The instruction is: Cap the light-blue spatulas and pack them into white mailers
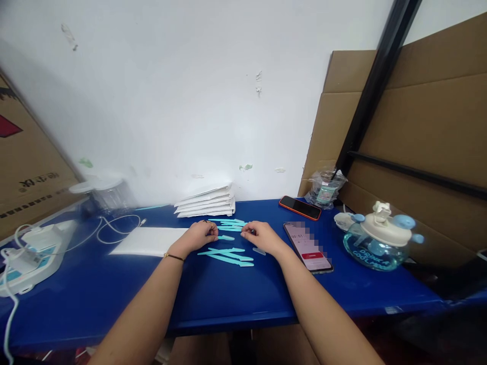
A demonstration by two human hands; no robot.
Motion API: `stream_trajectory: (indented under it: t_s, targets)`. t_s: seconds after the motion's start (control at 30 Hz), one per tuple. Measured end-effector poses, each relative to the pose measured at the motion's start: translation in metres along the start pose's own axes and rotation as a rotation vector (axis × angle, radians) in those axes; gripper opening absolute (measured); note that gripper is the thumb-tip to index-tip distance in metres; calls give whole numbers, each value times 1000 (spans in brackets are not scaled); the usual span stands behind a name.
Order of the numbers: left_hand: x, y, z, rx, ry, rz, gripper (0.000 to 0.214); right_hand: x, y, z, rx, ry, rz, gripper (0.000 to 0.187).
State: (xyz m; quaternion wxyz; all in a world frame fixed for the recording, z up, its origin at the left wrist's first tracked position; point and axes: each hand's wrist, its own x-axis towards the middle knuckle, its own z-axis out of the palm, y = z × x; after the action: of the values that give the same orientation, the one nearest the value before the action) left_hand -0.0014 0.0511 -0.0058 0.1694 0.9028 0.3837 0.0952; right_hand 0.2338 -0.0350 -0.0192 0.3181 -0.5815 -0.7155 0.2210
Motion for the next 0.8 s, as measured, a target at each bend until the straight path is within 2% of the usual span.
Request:
stream_trajectory:
  t_s: [0.1,0.17,0.33,0.43,0.5,0.63,0.8]
  targets:
    - [5,11,7,-107,12,54,14,4,-8,10,23,-16,-39,30]
    - [6,16,10,-166,-8,78,16,4,-9,9,44,-48,-50,28]
    - [5,13,13,-257,-67,47,22,-7,5,-17,87,-157,7,28]
    - [3,8,11,-284,-167,27,24,-12,18,-32,120,-258,97,26]
    - [1,7,11,-282,-221,30,25,-11,23,-35,69,-199,111,23]
    - [0,8,13,-308,-244,43,28,-1,29,-23,-150,63,41,18]
    - [2,8,16,-332,-296,77,26,10,28,-8,-403,33,8,13]
